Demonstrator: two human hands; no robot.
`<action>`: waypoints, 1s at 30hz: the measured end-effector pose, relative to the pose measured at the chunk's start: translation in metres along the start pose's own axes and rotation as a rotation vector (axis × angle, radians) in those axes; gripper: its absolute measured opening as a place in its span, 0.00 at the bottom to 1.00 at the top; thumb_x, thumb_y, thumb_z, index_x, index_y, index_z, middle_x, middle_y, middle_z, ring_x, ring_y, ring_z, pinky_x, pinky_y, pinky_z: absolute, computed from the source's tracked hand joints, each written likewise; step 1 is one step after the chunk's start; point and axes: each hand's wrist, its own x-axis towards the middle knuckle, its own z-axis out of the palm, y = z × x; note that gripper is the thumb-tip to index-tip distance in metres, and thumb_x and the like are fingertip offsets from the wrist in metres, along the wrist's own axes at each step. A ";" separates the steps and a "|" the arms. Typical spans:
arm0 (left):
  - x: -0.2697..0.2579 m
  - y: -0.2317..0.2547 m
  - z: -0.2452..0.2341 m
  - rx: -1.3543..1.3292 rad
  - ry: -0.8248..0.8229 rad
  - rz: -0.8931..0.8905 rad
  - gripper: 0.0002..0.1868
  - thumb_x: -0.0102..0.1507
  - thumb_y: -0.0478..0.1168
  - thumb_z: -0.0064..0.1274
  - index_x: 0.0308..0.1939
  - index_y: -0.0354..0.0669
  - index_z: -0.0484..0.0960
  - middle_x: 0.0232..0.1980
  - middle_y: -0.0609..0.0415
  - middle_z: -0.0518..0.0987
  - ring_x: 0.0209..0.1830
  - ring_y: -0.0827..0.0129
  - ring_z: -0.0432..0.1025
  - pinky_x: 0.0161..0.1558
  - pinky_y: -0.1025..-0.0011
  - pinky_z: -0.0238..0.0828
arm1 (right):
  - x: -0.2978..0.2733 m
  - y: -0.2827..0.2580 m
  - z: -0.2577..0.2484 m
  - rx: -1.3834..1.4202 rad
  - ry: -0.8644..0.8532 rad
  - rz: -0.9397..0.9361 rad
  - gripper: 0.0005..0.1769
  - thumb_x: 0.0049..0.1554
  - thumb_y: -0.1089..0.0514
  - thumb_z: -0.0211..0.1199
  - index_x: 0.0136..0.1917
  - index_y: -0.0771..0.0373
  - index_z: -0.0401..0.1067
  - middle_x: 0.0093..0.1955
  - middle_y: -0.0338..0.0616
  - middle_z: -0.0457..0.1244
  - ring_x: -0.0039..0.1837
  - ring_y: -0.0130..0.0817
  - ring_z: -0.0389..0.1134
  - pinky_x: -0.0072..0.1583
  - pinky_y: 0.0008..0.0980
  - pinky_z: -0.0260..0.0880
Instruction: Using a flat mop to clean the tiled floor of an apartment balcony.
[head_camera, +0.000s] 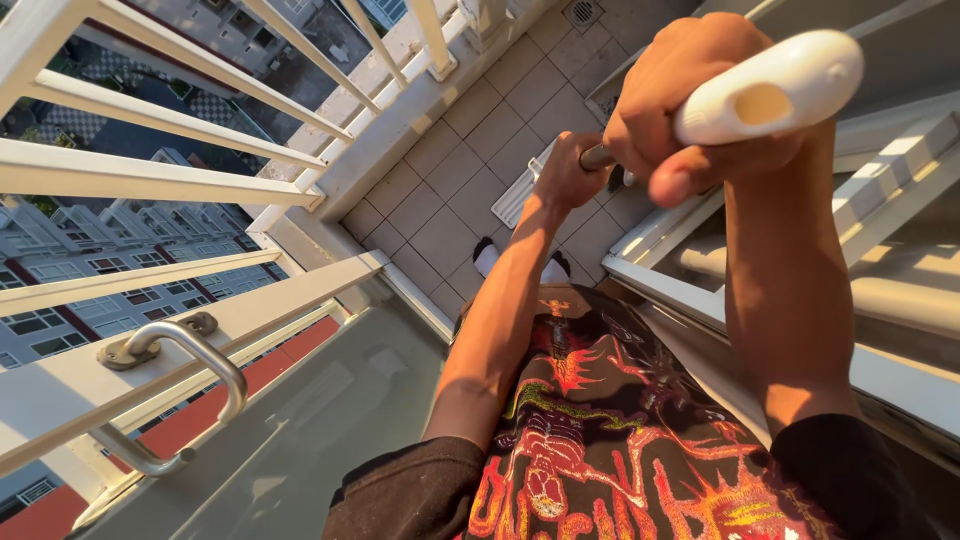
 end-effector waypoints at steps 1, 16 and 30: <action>-0.003 -0.019 0.002 0.004 0.006 -0.001 0.05 0.55 0.35 0.52 0.27 0.35 0.79 0.24 0.38 0.75 0.21 0.46 0.68 0.27 0.59 0.67 | 0.009 -0.003 0.012 0.003 -0.006 -0.003 0.24 0.50 0.58 0.72 0.25 0.63 0.58 0.23 0.39 0.53 0.26 0.31 0.57 0.31 0.26 0.54; 0.006 -0.008 -0.034 -0.064 0.050 0.164 0.05 0.52 0.32 0.51 0.30 0.34 0.79 0.25 0.39 0.74 0.24 0.43 0.70 0.27 0.60 0.66 | 0.029 0.017 0.082 -0.323 0.866 0.087 0.18 0.67 0.66 0.59 0.35 0.65 0.61 0.28 0.37 0.56 0.27 0.20 0.53 0.30 0.24 0.51; 0.021 -0.018 -0.032 -0.005 -0.018 0.143 0.14 0.57 0.34 0.55 0.21 0.35 0.67 0.21 0.38 0.67 0.24 0.41 0.64 0.26 0.58 0.59 | 0.027 0.042 0.092 -0.322 1.215 -0.127 0.20 0.74 0.61 0.61 0.45 0.66 0.55 0.27 0.42 0.51 0.26 0.27 0.53 0.34 0.31 0.52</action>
